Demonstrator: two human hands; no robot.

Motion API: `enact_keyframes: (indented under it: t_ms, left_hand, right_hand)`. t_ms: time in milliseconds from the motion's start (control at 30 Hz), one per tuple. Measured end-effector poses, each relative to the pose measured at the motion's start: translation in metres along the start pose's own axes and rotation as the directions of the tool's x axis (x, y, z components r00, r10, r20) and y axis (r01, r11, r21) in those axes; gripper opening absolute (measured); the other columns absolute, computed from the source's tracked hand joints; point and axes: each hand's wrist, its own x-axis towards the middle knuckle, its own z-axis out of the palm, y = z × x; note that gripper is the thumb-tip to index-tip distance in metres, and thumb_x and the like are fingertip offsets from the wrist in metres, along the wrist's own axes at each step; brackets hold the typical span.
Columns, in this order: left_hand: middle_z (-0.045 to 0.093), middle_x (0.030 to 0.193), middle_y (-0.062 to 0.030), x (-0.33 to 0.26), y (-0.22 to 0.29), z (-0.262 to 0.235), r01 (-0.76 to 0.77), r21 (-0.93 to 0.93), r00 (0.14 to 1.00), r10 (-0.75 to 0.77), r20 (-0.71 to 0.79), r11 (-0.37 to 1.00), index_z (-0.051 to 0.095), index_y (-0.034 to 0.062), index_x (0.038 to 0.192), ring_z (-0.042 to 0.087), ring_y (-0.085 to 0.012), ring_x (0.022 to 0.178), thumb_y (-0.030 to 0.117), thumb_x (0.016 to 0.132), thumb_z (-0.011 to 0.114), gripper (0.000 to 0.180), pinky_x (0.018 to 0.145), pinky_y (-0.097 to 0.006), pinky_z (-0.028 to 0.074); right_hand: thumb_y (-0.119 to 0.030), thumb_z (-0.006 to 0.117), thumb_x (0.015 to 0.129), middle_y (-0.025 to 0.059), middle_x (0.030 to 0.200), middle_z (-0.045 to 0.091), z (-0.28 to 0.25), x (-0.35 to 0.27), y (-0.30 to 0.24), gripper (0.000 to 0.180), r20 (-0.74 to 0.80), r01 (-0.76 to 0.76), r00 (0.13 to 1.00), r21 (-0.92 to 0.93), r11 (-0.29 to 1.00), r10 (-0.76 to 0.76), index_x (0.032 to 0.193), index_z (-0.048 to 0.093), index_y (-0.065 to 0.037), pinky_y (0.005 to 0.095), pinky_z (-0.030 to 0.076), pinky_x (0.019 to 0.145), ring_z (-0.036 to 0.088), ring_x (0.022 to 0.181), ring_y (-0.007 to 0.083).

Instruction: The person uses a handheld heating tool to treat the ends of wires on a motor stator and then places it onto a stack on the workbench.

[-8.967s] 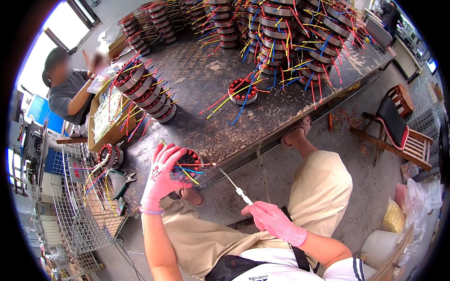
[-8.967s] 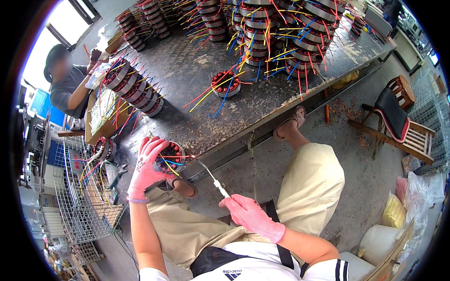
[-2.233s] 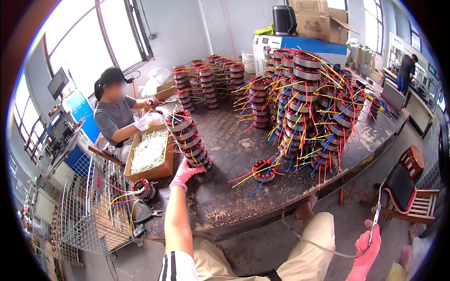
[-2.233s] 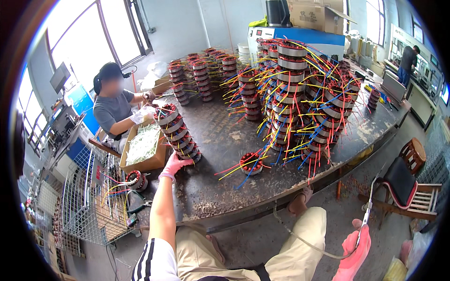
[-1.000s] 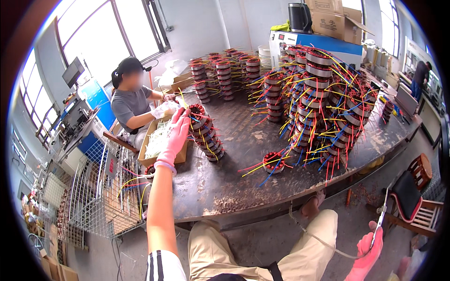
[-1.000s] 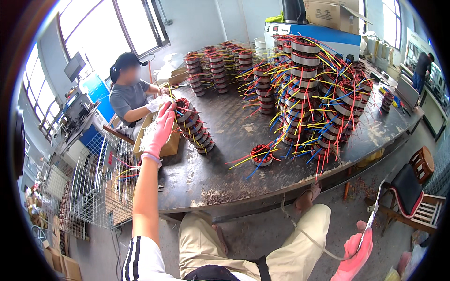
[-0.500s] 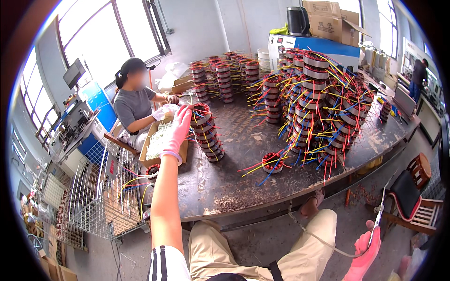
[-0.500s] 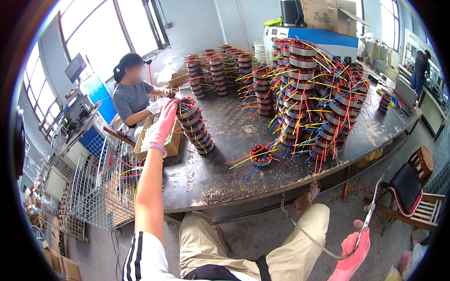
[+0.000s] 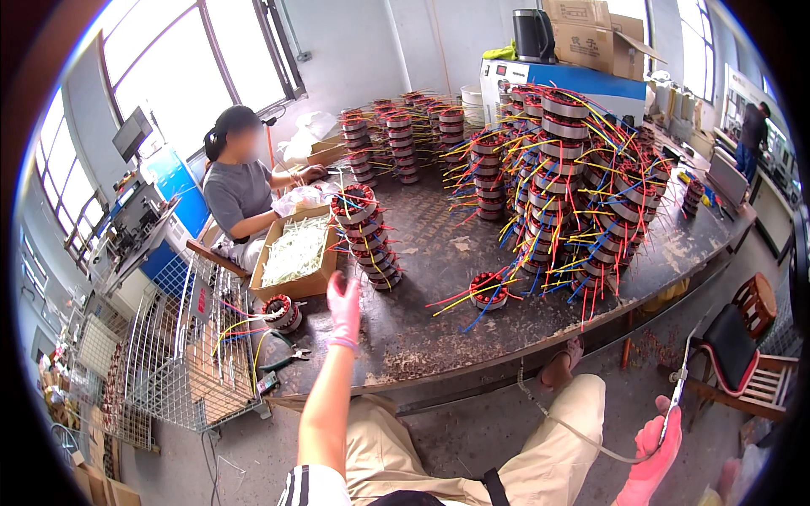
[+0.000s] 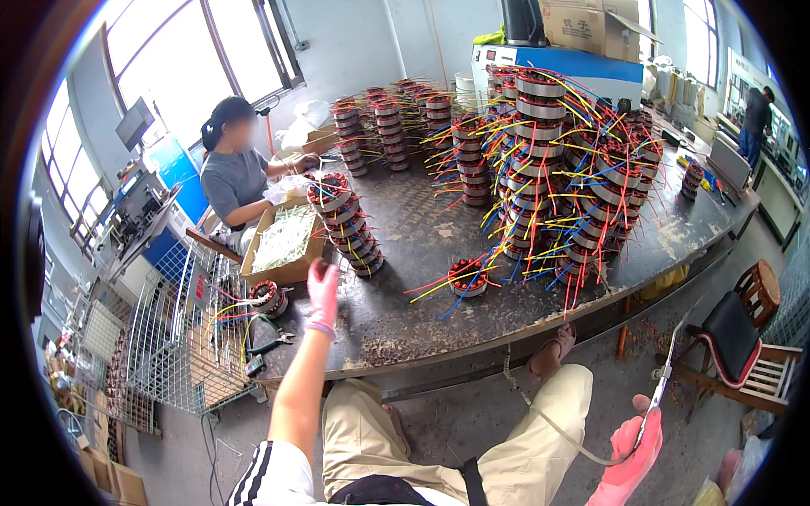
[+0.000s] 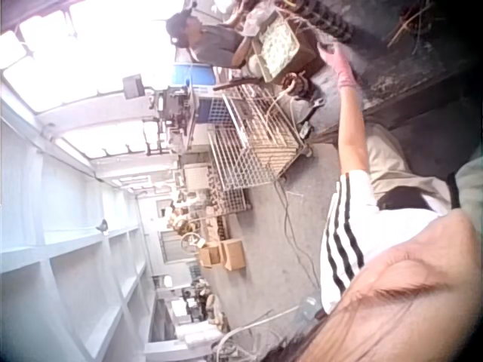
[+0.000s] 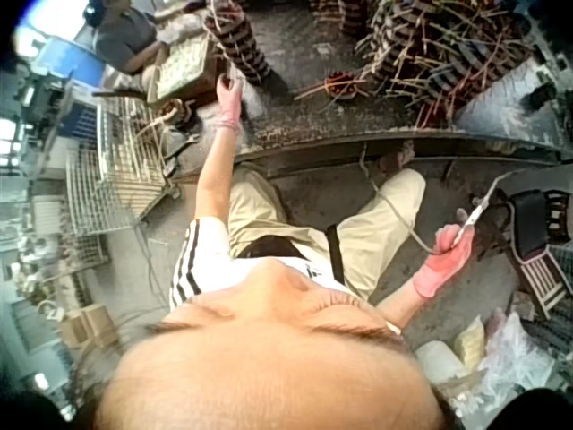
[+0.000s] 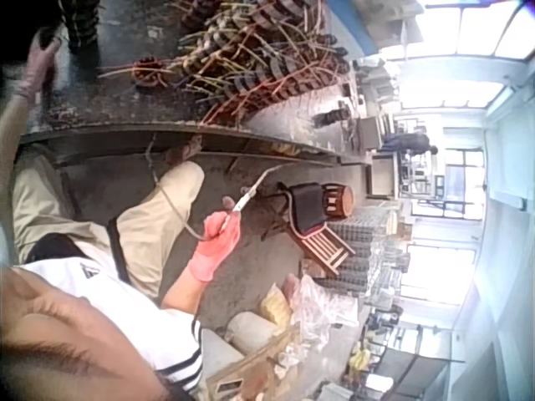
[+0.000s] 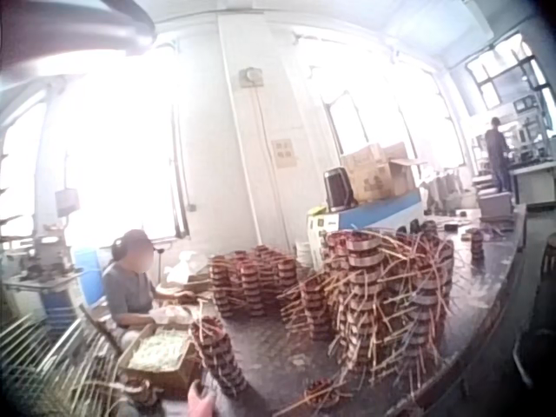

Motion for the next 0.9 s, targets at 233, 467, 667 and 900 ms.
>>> enact_keyframes:
  t_ms: [233,467,667,900]
  left_hand:
    - [0.049,0.13,-0.0168,-0.059,0.012,0.064,0.091,0.533,0.996,-0.063,-0.07,0.841,0.03,0.0056,0.145,0.054,-0.0216,0.102,0.039,0.062,0.084,0.105,0.089,-0.035,0.041]
    - [0.036,0.144,-0.0209,-0.043,-0.016,0.116,0.34,0.763,0.906,0.026,-0.423,0.549,0.031,0.0052,0.144,0.024,-0.0337,0.139,0.071,0.054,0.075,0.12,0.116,-0.048,0.008]
    - [0.04,0.142,-0.0152,-0.023,-0.02,0.126,0.399,0.783,0.866,0.085,-0.493,0.477,0.033,0.0064,0.142,0.027,-0.031,0.137,0.079,0.047,0.072,0.127,0.116,-0.048,0.009]
    - [0.046,0.137,-0.0129,-0.02,-0.028,0.112,0.282,0.701,0.887,0.1,-0.45,0.656,0.045,0.0099,0.136,0.028,-0.0299,0.135,0.078,0.054,0.069,0.11,0.115,-0.05,0.009]
  right_hand:
    - [-0.035,0.047,0.1,-0.0088,0.045,0.024,0.0,0.002,0.003,0.046,0.005,-0.008,1.0,-0.02,1.0,0.008,0.11,0.054,0.009,0.0206,0.014,0.041,0.02,0.04,0.0008]
    - [-0.036,0.046,0.1,-0.0092,0.045,0.024,0.003,0.006,0.007,0.046,-0.027,-0.03,0.999,-0.027,0.999,0.03,0.11,0.054,0.009,0.0199,0.013,0.043,0.02,0.041,0.0008]
    - [-0.032,0.044,0.102,-0.0087,0.047,0.023,-0.003,0.01,0.011,0.042,0.022,-0.055,0.998,-0.011,0.998,0.055,0.113,0.054,0.007,0.021,0.013,0.039,0.017,0.039,0.0013]
    - [-0.032,0.044,0.102,-0.0087,0.046,0.023,-0.011,0.018,0.013,0.041,-0.001,-0.028,1.0,0.013,1.0,0.028,0.113,0.054,0.007,0.021,0.013,0.038,0.017,0.038,0.0014]
